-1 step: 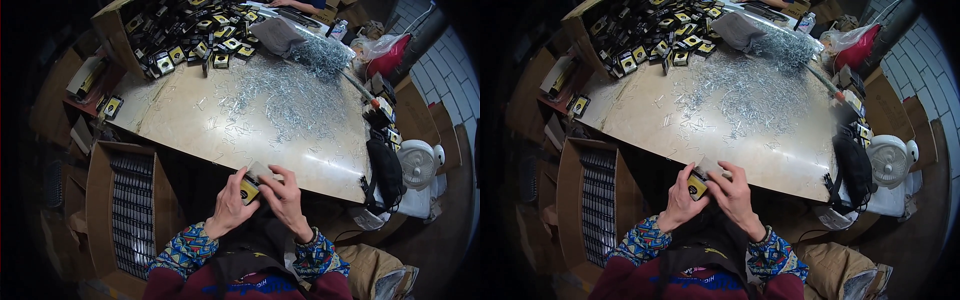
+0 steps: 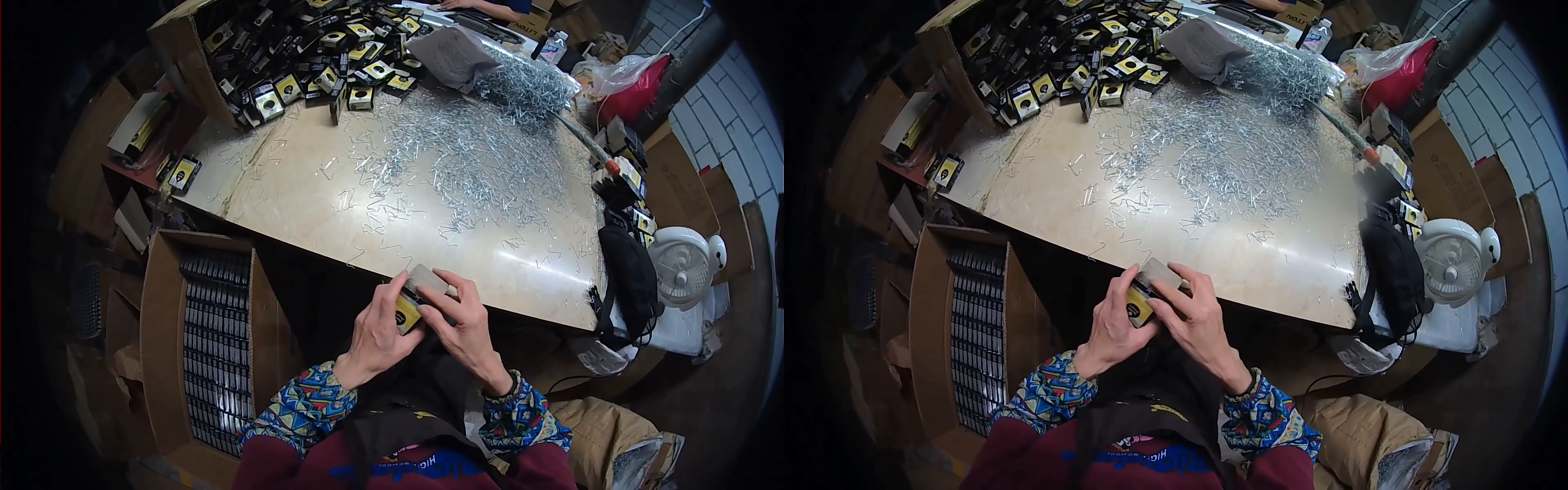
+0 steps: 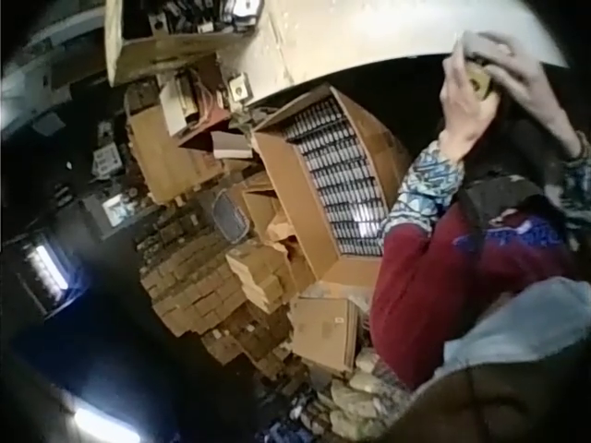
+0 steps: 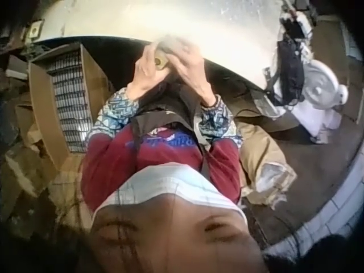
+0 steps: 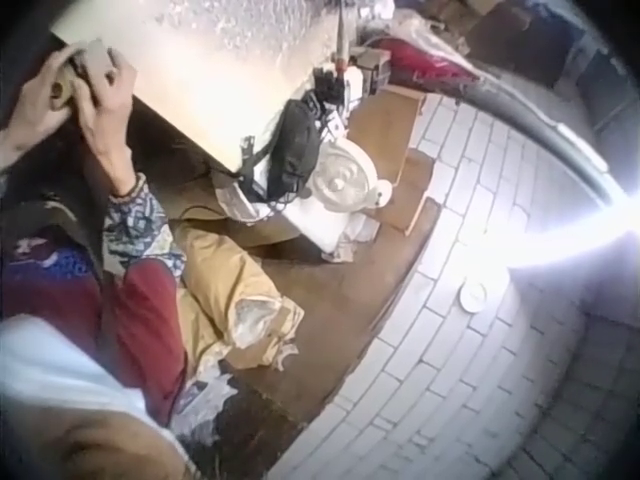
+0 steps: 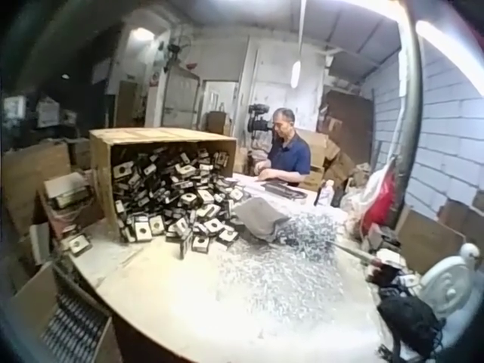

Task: Packaging small industrial components into boxes and cleaning the workspace with a wire brush.

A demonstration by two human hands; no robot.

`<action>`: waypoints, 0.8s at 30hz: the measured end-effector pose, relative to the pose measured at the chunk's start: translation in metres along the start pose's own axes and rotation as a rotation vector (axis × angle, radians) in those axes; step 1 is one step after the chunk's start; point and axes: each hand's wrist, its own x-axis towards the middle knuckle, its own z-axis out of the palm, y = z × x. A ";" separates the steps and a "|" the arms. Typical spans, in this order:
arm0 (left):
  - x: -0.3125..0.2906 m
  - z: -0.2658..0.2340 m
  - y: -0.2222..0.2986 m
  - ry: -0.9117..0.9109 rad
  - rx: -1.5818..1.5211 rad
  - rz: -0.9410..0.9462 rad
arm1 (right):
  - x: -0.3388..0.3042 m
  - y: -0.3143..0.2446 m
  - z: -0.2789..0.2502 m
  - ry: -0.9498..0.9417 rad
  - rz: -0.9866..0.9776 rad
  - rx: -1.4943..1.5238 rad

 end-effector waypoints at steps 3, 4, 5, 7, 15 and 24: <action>0.000 0.000 0.000 -0.069 -0.009 0.005 | -0.006 0.002 -0.004 -0.053 0.024 0.057; 0.001 -0.001 0.001 -0.041 -0.020 -0.003 | -0.006 0.002 -0.008 -0.006 0.086 0.084; 0.001 -0.002 0.002 -0.012 -0.030 -0.012 | -0.005 0.000 -0.011 0.040 0.147 0.112; 0.004 -0.001 0.002 -0.019 -0.035 0.015 | -0.003 -0.002 -0.009 -0.127 -0.070 -0.130; 0.004 0.007 -0.007 0.034 -0.004 0.076 | -0.008 -0.002 0.011 0.053 0.193 0.298; 0.000 0.009 -0.010 0.011 0.110 0.091 | -0.017 0.002 0.014 -0.058 0.347 0.304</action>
